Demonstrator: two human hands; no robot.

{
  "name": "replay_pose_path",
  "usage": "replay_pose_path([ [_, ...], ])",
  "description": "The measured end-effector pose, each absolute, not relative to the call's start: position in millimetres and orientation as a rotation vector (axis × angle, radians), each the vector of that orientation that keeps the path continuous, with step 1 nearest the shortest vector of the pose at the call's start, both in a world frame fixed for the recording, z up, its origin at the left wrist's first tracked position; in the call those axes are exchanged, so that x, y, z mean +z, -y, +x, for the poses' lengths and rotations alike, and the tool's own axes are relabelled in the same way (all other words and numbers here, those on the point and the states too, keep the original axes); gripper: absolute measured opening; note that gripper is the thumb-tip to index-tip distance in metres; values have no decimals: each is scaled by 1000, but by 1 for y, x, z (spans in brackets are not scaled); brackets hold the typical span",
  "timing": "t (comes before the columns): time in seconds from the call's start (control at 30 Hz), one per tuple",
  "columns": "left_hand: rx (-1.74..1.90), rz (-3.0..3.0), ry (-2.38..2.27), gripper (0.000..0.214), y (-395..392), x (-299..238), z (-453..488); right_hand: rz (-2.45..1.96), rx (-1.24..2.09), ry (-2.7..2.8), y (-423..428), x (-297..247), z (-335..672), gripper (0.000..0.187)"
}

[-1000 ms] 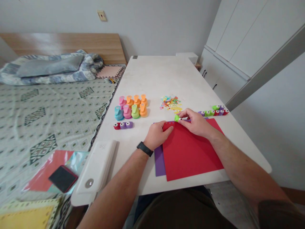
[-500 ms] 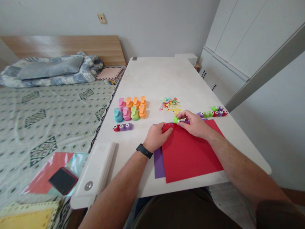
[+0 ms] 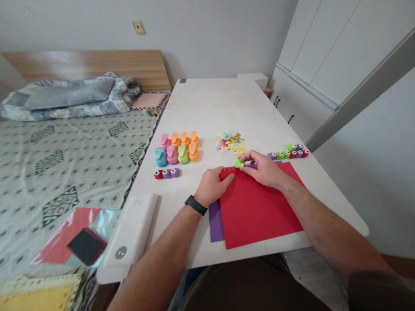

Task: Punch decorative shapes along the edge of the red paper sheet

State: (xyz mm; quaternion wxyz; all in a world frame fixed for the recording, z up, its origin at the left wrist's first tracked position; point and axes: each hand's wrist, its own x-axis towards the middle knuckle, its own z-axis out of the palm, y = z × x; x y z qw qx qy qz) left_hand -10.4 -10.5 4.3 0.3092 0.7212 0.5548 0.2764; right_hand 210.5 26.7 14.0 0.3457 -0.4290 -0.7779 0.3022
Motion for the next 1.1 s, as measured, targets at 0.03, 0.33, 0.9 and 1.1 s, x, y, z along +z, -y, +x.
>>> replay_pose_path([
  [0.03,734,1908,-1466,31,11,4,-10,-1105,785,2024,-27,14,211,19],
  [0.33,704,1914,-1471,31,11,8,-9,-1107,762,2006,-29,8,208,17],
  [0.9,713,1904,-1478,32,10,6,-9,-1103,821,1979,-27,11,209,19],
  [1.1,724,1899,-1462,31,11,5,-10,-1094,823,1984,-27,11,211,21],
])
